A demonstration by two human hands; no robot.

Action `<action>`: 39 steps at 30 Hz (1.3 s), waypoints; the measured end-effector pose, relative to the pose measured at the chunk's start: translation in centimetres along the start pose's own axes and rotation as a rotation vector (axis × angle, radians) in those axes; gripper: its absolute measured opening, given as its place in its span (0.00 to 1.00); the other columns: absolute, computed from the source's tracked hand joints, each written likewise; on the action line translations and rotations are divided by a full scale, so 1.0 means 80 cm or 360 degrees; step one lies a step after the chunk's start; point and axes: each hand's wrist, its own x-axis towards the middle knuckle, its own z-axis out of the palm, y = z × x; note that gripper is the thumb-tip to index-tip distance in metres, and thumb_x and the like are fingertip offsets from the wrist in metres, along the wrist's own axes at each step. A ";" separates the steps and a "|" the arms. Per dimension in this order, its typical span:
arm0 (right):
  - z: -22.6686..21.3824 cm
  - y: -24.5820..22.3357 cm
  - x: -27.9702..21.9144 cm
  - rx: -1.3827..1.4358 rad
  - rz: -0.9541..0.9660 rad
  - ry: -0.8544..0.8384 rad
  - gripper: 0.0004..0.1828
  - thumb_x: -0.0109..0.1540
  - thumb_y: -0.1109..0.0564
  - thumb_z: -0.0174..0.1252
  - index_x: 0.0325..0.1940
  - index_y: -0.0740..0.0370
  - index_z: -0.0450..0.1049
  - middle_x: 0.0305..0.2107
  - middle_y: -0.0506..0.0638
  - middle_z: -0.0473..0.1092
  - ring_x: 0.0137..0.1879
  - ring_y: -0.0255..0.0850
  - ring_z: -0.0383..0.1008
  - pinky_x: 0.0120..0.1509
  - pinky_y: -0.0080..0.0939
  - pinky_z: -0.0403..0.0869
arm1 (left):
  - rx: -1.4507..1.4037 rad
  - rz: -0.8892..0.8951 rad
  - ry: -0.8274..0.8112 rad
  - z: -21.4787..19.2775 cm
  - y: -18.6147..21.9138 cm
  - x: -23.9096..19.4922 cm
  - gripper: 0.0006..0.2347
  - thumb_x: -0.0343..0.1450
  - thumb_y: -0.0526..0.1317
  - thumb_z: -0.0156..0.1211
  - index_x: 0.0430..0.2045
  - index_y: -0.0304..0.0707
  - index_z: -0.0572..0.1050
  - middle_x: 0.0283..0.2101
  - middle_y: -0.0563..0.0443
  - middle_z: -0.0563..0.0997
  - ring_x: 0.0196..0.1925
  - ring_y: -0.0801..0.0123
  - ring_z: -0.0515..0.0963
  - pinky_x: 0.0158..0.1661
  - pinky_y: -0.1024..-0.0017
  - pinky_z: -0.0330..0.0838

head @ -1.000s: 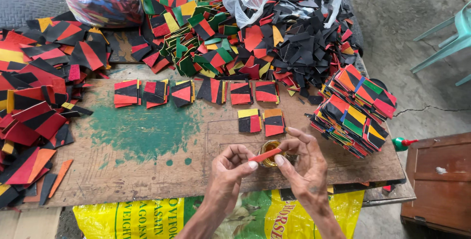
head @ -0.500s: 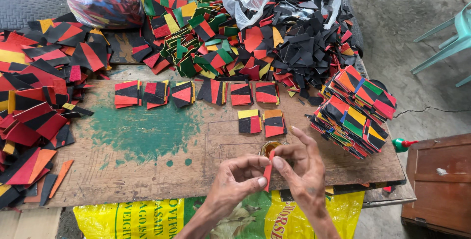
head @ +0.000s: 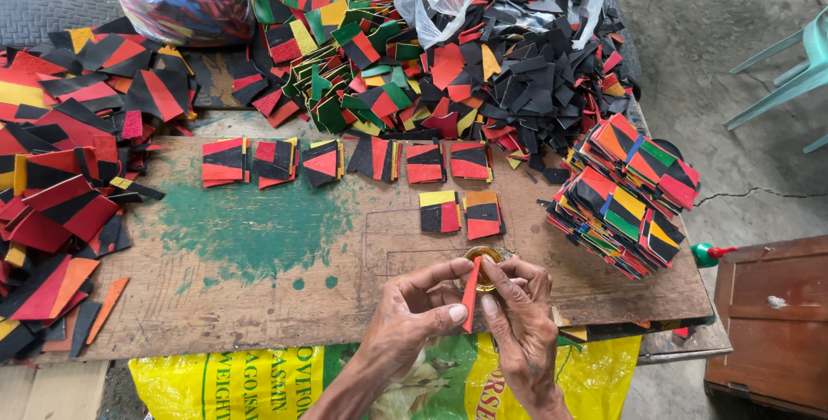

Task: The person assembles small, colorful, triangular and rectangular foam pieces into square tiles by applying adhesive from a small container and pressing the pieces together. The finished tiles are stacked on the table.

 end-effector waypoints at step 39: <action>-0.002 -0.014 -0.008 -0.0516 -0.0578 0.0195 0.22 0.56 0.67 0.60 0.52 0.50 0.80 0.48 0.50 0.68 0.58 0.47 0.64 0.65 0.45 0.63 | 0.0053 0.0045 0.0068 -0.002 0.007 0.006 0.30 0.63 0.32 0.72 0.62 0.24 0.69 0.44 0.39 0.85 0.44 0.65 0.85 0.47 0.67 0.81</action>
